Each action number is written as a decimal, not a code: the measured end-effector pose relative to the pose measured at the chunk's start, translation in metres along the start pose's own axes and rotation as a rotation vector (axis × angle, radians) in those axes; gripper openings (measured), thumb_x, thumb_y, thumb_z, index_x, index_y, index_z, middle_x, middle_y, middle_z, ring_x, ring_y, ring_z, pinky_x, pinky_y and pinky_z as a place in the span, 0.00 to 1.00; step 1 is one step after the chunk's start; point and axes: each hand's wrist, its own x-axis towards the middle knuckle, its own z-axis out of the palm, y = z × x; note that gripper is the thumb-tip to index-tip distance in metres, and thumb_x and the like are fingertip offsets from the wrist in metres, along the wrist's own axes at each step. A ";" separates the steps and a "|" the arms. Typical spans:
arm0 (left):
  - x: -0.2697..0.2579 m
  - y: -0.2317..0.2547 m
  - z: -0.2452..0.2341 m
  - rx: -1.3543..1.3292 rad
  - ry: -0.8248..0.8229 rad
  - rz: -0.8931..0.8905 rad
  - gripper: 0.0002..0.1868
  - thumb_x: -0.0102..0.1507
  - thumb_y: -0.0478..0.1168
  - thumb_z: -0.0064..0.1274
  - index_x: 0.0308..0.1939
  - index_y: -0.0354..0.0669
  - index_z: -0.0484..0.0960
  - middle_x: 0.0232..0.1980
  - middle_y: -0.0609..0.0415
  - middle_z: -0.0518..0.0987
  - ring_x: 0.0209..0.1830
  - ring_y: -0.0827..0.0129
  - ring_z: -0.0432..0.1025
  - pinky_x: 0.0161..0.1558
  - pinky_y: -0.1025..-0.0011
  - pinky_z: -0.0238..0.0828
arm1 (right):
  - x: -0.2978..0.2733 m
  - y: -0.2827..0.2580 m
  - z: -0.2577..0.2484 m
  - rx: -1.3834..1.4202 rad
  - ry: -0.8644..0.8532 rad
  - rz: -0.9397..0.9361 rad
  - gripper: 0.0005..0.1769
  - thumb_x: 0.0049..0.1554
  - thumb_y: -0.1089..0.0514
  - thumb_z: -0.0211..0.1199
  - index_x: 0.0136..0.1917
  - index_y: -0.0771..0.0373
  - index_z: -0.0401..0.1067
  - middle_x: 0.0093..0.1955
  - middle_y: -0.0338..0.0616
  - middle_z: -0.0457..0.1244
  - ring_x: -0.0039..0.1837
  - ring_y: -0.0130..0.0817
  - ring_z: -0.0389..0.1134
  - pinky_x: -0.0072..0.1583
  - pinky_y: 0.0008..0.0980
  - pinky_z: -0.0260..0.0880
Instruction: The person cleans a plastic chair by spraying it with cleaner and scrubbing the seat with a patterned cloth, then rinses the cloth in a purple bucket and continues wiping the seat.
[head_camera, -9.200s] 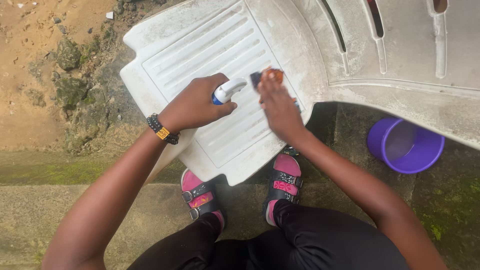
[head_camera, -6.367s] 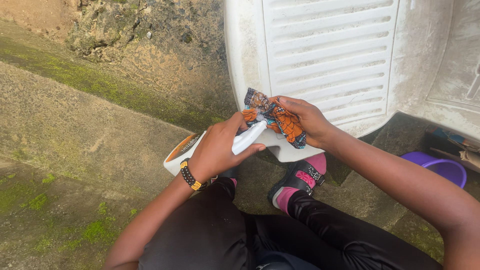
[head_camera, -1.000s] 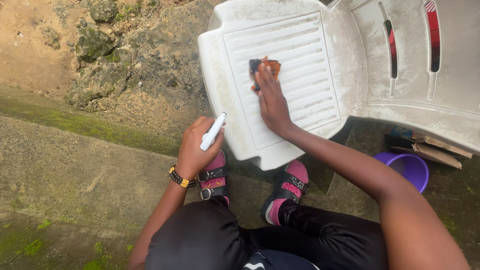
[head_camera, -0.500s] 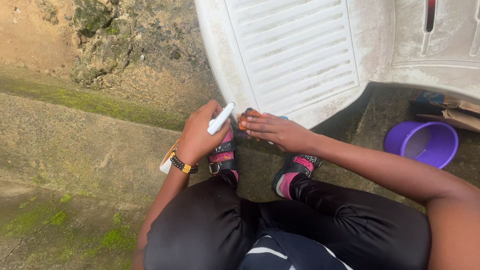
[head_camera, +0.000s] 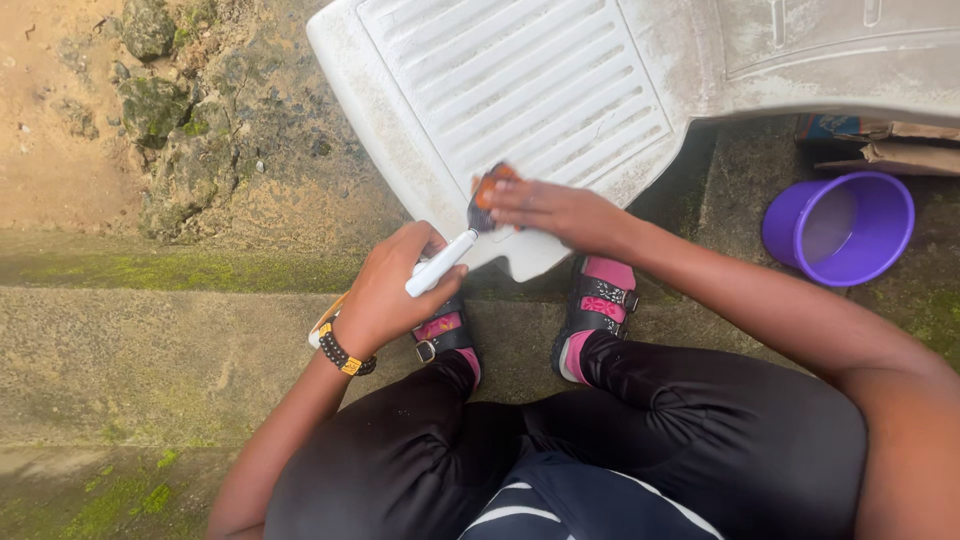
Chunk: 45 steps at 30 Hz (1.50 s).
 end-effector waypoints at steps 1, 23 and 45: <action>0.002 0.009 -0.005 0.021 -0.031 -0.010 0.18 0.58 0.48 0.64 0.37 0.39 0.76 0.35 0.45 0.78 0.34 0.49 0.75 0.38 0.57 0.71 | -0.008 0.011 -0.010 -0.038 0.095 0.150 0.34 0.57 0.75 0.50 0.73 0.56 0.67 0.80 0.39 0.56 0.82 0.38 0.54 0.79 0.40 0.58; 0.121 0.178 0.001 0.408 -0.286 0.183 0.27 0.58 0.57 0.63 0.44 0.37 0.75 0.41 0.41 0.78 0.36 0.45 0.76 0.42 0.53 0.73 | -0.086 -0.005 -0.071 1.801 1.039 0.645 0.22 0.64 0.59 0.55 0.69 0.72 0.66 0.60 0.48 0.68 0.60 0.31 0.71 0.64 0.32 0.71; 0.153 0.191 0.058 0.513 -0.297 0.120 0.31 0.56 0.56 0.66 0.46 0.33 0.76 0.43 0.38 0.79 0.42 0.45 0.78 0.46 0.55 0.75 | -0.106 0.015 -0.062 1.895 1.048 0.685 0.20 0.64 0.57 0.57 0.67 0.65 0.69 0.56 0.41 0.69 0.55 0.28 0.71 0.58 0.32 0.72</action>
